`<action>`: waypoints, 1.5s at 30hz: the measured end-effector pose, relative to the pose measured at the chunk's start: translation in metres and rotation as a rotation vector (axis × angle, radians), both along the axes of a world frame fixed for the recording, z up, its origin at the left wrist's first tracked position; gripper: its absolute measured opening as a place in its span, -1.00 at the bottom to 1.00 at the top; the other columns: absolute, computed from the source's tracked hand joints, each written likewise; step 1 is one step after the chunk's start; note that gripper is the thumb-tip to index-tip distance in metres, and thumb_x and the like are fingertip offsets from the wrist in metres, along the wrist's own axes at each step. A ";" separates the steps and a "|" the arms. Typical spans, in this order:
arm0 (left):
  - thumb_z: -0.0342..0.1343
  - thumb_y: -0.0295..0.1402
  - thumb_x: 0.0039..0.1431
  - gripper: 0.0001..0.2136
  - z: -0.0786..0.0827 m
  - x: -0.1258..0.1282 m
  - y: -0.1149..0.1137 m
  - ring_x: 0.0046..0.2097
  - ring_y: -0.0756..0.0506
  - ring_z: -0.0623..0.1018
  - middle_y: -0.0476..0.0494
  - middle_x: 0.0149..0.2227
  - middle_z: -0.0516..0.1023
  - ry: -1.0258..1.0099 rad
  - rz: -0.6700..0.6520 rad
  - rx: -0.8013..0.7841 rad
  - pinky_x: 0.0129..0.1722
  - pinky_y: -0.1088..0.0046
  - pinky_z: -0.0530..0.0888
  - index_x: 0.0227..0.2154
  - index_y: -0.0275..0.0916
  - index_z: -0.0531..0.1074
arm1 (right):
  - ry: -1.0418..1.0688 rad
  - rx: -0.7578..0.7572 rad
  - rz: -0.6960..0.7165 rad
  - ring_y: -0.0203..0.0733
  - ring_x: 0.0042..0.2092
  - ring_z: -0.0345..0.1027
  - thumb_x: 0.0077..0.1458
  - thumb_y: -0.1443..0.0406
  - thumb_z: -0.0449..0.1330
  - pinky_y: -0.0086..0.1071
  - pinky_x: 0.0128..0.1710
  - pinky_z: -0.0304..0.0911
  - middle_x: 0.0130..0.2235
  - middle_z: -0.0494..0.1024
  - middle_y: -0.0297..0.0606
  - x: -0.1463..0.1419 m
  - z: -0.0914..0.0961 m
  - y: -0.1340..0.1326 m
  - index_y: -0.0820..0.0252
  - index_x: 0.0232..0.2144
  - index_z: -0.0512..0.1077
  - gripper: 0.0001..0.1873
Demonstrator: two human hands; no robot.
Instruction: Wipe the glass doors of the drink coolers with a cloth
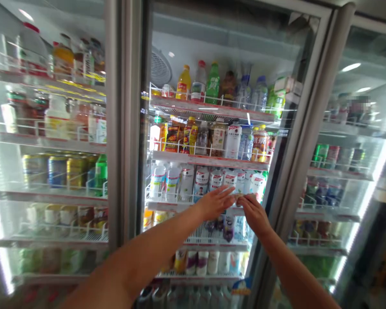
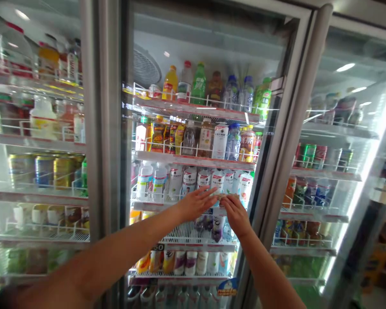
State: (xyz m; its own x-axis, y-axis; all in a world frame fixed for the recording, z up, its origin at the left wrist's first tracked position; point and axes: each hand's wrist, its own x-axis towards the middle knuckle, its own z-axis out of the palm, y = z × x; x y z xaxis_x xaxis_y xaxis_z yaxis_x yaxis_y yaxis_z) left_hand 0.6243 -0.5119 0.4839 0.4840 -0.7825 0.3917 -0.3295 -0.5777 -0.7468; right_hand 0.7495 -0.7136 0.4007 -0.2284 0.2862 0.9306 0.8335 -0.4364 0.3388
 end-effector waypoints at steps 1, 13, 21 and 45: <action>0.03 -0.52 0.35 -0.67 0.001 -0.006 0.007 0.41 -0.15 0.11 -0.21 0.20 0.43 0.001 -0.010 0.031 0.42 0.19 0.09 0.15 -0.31 0.34 | 0.016 -0.006 0.002 -0.06 0.06 0.44 0.35 0.41 0.04 -0.11 0.11 0.43 0.01 0.60 -0.22 0.000 0.001 -0.003 0.10 0.19 0.38 -0.58; 0.02 -0.46 0.38 -0.69 0.075 -0.069 0.082 0.27 -0.18 0.36 -0.17 0.25 0.39 -0.478 -0.013 -0.318 0.25 0.11 0.32 0.14 -0.16 0.33 | 0.179 0.433 0.034 0.03 0.11 0.36 0.34 0.32 0.10 -0.02 0.05 0.45 0.13 0.38 0.02 -0.014 0.025 0.041 0.10 0.31 0.22 -0.48; -0.03 -0.34 0.38 -0.67 0.101 -0.059 0.130 0.38 -0.25 0.18 -0.29 0.35 0.20 -0.651 0.075 -0.512 0.29 0.05 0.20 0.17 -0.22 0.25 | 0.048 0.146 0.071 -0.06 -0.03 0.47 0.31 0.44 0.09 -0.10 0.03 0.48 -0.03 0.56 -0.18 -0.005 0.008 0.033 0.02 0.17 0.39 -0.56; -0.02 -0.29 0.36 -0.64 0.094 -0.056 0.132 0.36 -0.30 0.21 -0.31 0.32 0.25 -0.721 0.059 -0.454 0.27 0.04 0.17 0.18 -0.20 0.23 | -0.135 0.030 -0.184 0.05 0.03 0.41 0.30 0.52 0.06 -0.02 0.06 0.42 0.07 0.50 0.03 0.001 0.000 0.016 0.25 0.42 -0.04 -0.28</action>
